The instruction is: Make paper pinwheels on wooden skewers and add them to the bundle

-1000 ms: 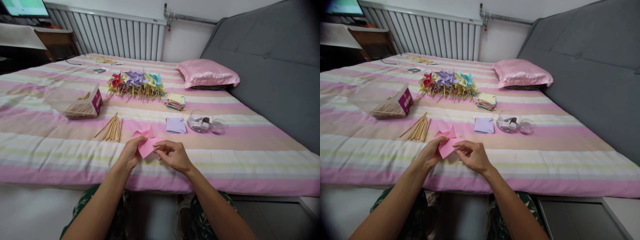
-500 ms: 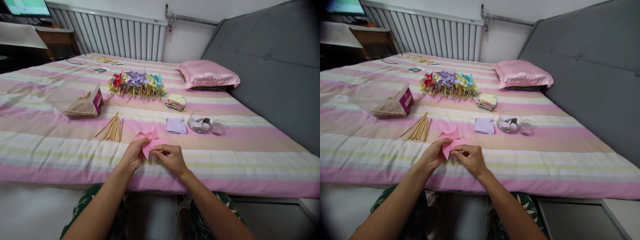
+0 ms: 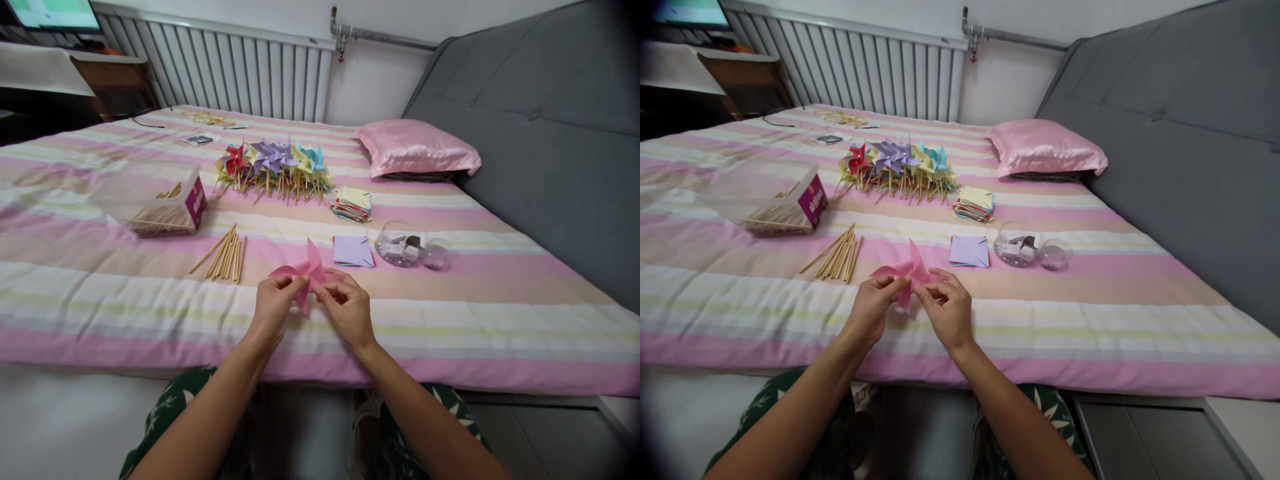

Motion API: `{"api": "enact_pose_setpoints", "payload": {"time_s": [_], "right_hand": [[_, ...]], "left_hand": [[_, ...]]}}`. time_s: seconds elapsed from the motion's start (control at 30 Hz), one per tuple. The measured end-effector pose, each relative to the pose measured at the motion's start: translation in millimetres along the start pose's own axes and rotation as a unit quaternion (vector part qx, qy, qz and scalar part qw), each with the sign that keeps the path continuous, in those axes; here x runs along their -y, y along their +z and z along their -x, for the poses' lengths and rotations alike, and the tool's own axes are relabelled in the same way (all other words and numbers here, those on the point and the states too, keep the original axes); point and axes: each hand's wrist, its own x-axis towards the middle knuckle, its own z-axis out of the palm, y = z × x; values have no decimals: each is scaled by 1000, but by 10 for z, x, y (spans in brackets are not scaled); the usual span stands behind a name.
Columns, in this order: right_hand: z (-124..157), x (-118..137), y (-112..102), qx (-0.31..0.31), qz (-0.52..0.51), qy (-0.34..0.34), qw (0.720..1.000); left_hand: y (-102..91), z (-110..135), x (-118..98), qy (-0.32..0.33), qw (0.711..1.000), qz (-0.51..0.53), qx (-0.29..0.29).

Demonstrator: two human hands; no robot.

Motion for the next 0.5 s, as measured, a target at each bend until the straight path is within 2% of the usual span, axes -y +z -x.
{"api": "enact_pose_setpoints", "payload": {"time_s": [0.13,0.5], "right_hand": [[-2,22,1,-18,20,4,1000],[-1,36,-18,-36,37,29,998]], "left_hand": [[16,17,16,31,999,-13,5],[31,23,41,41,999,0,28]]}}
